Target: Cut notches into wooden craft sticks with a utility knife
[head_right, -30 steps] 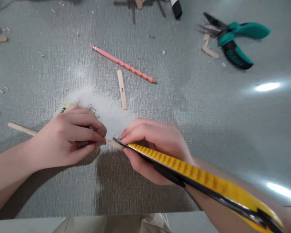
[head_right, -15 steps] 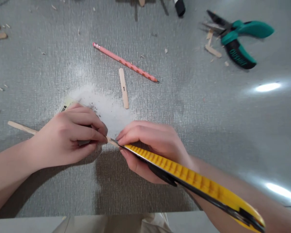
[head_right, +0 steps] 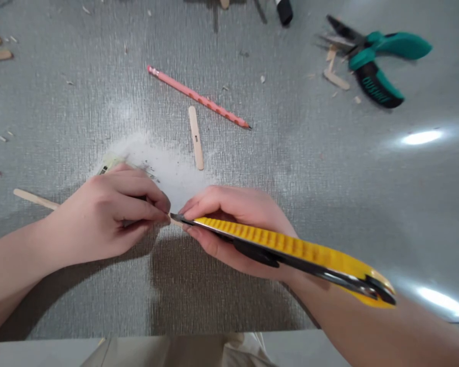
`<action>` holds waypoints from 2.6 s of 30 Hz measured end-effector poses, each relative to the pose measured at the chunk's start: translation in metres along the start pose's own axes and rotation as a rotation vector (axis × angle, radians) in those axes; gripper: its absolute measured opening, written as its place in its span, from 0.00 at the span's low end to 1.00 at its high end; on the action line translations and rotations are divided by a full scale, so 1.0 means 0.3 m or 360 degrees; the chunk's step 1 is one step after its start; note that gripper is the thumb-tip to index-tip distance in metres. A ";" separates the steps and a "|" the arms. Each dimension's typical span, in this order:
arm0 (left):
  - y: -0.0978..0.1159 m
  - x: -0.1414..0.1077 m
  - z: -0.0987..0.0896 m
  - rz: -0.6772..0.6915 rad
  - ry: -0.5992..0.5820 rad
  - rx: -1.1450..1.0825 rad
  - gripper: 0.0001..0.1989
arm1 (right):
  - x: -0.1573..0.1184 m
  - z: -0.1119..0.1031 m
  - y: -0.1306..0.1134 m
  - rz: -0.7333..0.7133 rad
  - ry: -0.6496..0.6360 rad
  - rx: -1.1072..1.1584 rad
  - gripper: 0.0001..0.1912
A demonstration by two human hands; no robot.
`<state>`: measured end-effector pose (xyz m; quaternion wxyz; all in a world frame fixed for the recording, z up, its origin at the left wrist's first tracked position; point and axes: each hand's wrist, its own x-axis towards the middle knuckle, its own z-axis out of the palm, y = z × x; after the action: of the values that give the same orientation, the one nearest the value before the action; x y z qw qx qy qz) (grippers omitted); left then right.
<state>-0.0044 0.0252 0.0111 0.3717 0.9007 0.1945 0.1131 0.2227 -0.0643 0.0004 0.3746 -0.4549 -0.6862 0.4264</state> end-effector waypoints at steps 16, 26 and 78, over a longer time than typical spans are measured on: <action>-0.002 0.003 -0.004 0.0032 0.0027 -0.0002 0.14 | -0.008 -0.002 0.003 -0.0069 -0.0044 -0.0093 0.13; 0.004 0.004 -0.004 0.0032 -0.0006 0.0118 0.14 | -0.010 -0.002 -0.005 0.0068 0.0128 -0.0010 0.08; 0.021 -0.027 0.054 0.0213 0.0258 0.0828 0.09 | -0.019 0.036 -0.002 -0.0291 -0.0069 -0.1216 0.10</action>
<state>-0.0044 0.0074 0.0040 0.1028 0.9647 0.1863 0.1554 0.2144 -0.0726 -0.0036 0.2002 -0.4894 -0.8410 0.1145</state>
